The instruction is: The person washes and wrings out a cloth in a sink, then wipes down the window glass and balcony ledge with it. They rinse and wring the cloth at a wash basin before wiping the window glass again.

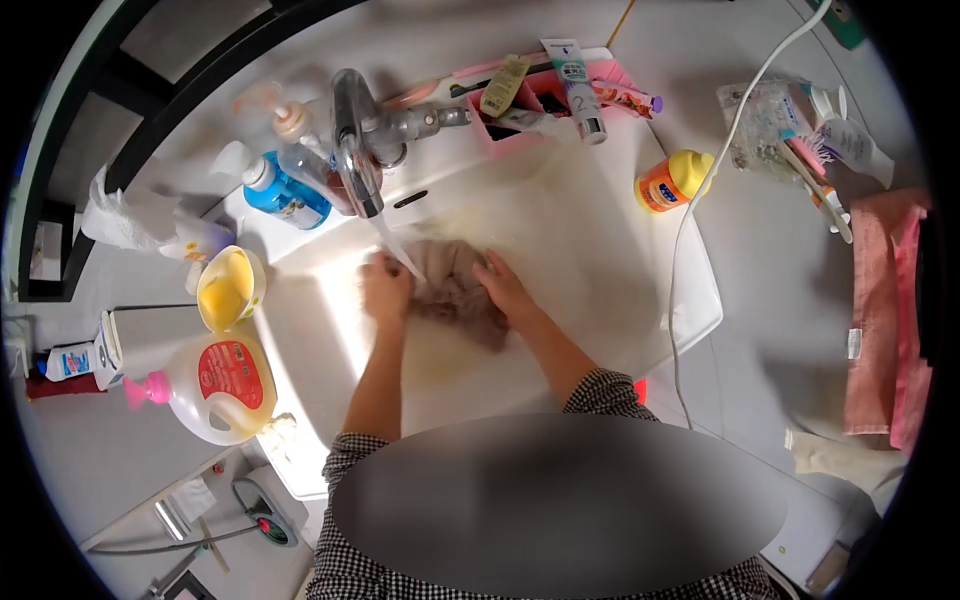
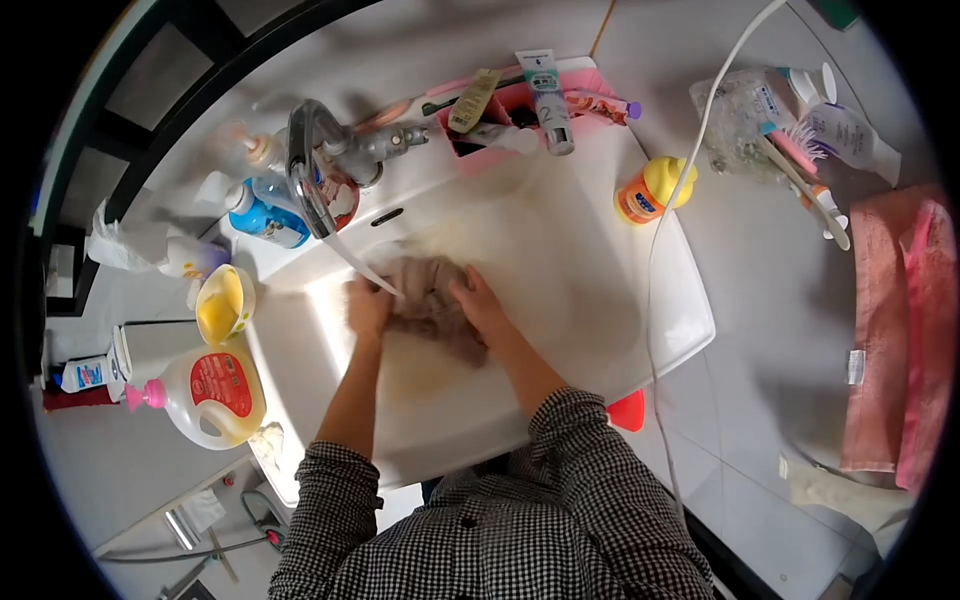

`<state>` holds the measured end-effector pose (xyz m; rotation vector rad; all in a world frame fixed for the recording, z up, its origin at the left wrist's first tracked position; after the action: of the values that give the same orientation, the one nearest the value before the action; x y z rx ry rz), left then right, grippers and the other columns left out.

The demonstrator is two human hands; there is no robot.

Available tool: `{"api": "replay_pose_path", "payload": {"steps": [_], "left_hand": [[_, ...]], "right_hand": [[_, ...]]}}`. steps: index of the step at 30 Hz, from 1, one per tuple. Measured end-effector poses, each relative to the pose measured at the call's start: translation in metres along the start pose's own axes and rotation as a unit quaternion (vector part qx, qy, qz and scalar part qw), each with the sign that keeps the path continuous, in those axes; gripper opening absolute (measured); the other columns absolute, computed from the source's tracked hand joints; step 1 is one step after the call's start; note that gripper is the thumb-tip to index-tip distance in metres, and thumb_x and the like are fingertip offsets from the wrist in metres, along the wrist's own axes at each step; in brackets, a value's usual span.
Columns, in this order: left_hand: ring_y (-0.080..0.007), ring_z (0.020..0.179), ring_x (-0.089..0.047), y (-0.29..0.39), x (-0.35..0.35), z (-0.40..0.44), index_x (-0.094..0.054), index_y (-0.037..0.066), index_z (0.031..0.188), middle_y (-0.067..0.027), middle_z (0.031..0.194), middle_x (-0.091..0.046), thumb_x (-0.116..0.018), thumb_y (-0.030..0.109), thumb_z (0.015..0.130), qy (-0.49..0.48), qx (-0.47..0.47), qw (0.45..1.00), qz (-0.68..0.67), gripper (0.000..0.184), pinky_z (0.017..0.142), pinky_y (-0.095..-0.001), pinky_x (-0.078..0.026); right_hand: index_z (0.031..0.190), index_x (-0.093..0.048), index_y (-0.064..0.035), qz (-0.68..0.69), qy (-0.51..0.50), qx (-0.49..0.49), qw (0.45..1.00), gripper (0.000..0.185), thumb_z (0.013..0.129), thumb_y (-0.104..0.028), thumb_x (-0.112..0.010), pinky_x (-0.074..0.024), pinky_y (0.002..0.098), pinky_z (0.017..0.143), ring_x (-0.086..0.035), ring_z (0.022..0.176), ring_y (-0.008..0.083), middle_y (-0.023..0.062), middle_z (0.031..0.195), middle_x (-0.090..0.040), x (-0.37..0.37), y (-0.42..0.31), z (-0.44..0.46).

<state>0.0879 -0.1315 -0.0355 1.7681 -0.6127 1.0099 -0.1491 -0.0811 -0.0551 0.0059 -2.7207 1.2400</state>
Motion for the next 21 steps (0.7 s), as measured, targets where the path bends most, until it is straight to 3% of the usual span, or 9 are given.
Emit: {"api": "replay_pose_path", "payload": {"steps": [1, 3, 4, 5, 7, 10, 12, 15, 21], "left_hand": [[-0.0306, 0.093, -0.059, 0.007, -0.04, -0.004, -0.058, 0.016, 0.102, -0.0137, 0.104, -0.059, -0.062, 0.026, 0.076, -0.148, -0.01, 0.97, -0.192, 0.028, 0.074, -0.0442, -0.048], [-0.0316, 0.091, -0.059, 0.067, -0.029, -0.056, -0.059, 0.012, 0.1, -0.0132, 0.103, -0.059, -0.065, 0.024, 0.071, -0.174, 0.011, 0.968, -0.182, 0.032, 0.076, -0.0426, -0.047], [-0.0263, 0.081, -0.06, 0.098, -0.007, -0.079, -0.059, 0.011, 0.1, -0.0101, 0.092, -0.061, -0.067, 0.025, 0.07, -0.019, -0.109, 0.974, -0.2, 0.033, 0.07, -0.037, -0.048], [-0.0265, 0.086, -0.059, 0.117, -0.008, -0.098, -0.058, 0.011, 0.101, -0.0096, 0.098, -0.059, -0.068, 0.026, 0.07, -0.057, -0.114, 0.971, -0.203, 0.035, 0.074, -0.0381, -0.047], [-0.0267, 0.086, -0.058, 0.127, -0.011, -0.116, -0.058, 0.011, 0.1, -0.0102, 0.095, -0.059, -0.068, 0.025, 0.07, -0.033, -0.168, 0.967, -0.187, 0.035, 0.074, -0.0384, -0.047], [-0.0279, 0.075, -0.06, 0.097, 0.001, -0.089, -0.059, 0.012, 0.094, -0.0072, 0.088, -0.061, -0.068, 0.025, 0.071, 0.03, -0.157, 0.978, -0.136, 0.028, 0.066, -0.0402, -0.049], [-0.0246, 0.066, -0.059, 0.04, 0.026, -0.05, -0.059, 0.012, 0.094, -0.0047, 0.081, -0.06, -0.071, 0.028, 0.071, 0.046, -0.036, 0.987, -0.151, 0.03, 0.06, -0.0378, -0.047], [-0.0248, 0.073, -0.059, 0.015, 0.103, -0.039, -0.058, 0.009, 0.095, -0.0072, 0.085, -0.057, -0.076, 0.029, 0.069, 0.19, -0.102, 0.976, -0.04, 0.037, 0.062, -0.0372, -0.047], [-0.0348, 0.091, -0.055, -0.033, 0.059, -0.074, -0.052, 0.011, 0.103, -0.0137, 0.099, -0.055, -0.066, 0.021, 0.075, -0.002, -0.127, 0.984, 0.124, 0.033, 0.075, -0.0445, -0.047]], "right_hand": [[0.126, -0.047, -0.0061, 0.072, -0.015, -0.04, 0.997, 0.048, 0.09, -0.038, -0.051, -0.0454, 0.0379, 0.087, -0.055, 0.103, 0.0251, 0.0109, 0.118, -0.056, -0.006, 0.002, 0.001], [0.124, -0.049, -0.0055, 0.227, -0.081, -0.074, 0.968, 0.048, 0.091, -0.04, -0.049, -0.0479, 0.0379, 0.082, -0.056, 0.099, 0.023, 0.0093, 0.115, -0.057, -0.02, 0.0, 0.005], [0.123, -0.049, -0.0051, 0.307, -0.129, -0.072, 0.94, 0.048, 0.091, -0.041, -0.049, -0.0482, 0.0378, 0.082, -0.056, 0.099, 0.0225, 0.0089, 0.115, -0.057, -0.018, 0.001, 0.007], [0.122, -0.049, -0.0048, 0.384, -0.174, -0.072, 0.904, 0.048, 0.091, -0.041, -0.048, -0.0484, 0.0378, 0.081, -0.056, 0.098, 0.0221, 0.0084, 0.114, -0.057, -0.016, 0.005, 0.007], [0.116, -0.053, -0.0043, 0.16, -0.221, 0.204, 0.94, 0.043, 0.089, -0.038, -0.051, -0.0486, 0.0365, 0.08, -0.057, 0.095, 0.0221, 0.009, 0.109, -0.059, -0.005, 0.005, 0.032], [0.104, -0.061, 0.0001, 0.223, -0.103, -0.003, 0.969, 0.035, 0.077, -0.023, -0.064, -0.0473, 0.0306, 0.075, -0.058, 0.088, 0.0169, 0.0095, 0.102, -0.062, 0.013, -0.015, 0.0], [0.098, -0.063, 0.0005, 0.066, -0.027, 0.051, 0.996, 0.033, 0.073, -0.021, -0.068, -0.047, 0.0301, 0.073, -0.059, 0.084, 0.0171, 0.0107, 0.093, -0.064, 0.033, -0.032, 0.009], [0.104, -0.062, -0.0008, -0.099, 0.031, 0.166, 0.981, 0.041, 0.072, -0.025, -0.07, -0.048, 0.0323, 0.075, -0.061, 0.086, 0.0195, 0.0108, 0.093, -0.066, 0.086, -0.088, 0.002], [0.128, -0.048, -0.0094, -0.678, 0.195, 0.319, 0.633, 0.063, 0.074, -0.036, -0.067, -0.0295, 0.0621, 0.095, -0.04, 0.123, 0.0308, 0.0154, 0.134, -0.042, 0.037, -0.105, -0.007]]}}
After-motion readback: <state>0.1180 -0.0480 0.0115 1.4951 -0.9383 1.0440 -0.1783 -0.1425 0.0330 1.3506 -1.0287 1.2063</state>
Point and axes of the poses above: each hand's wrist, its own z-axis towards the middle knuckle, its own x-axis out of the back of the hand, y = z × x, the point moved 8 cm from there along z, towards the middle knuckle
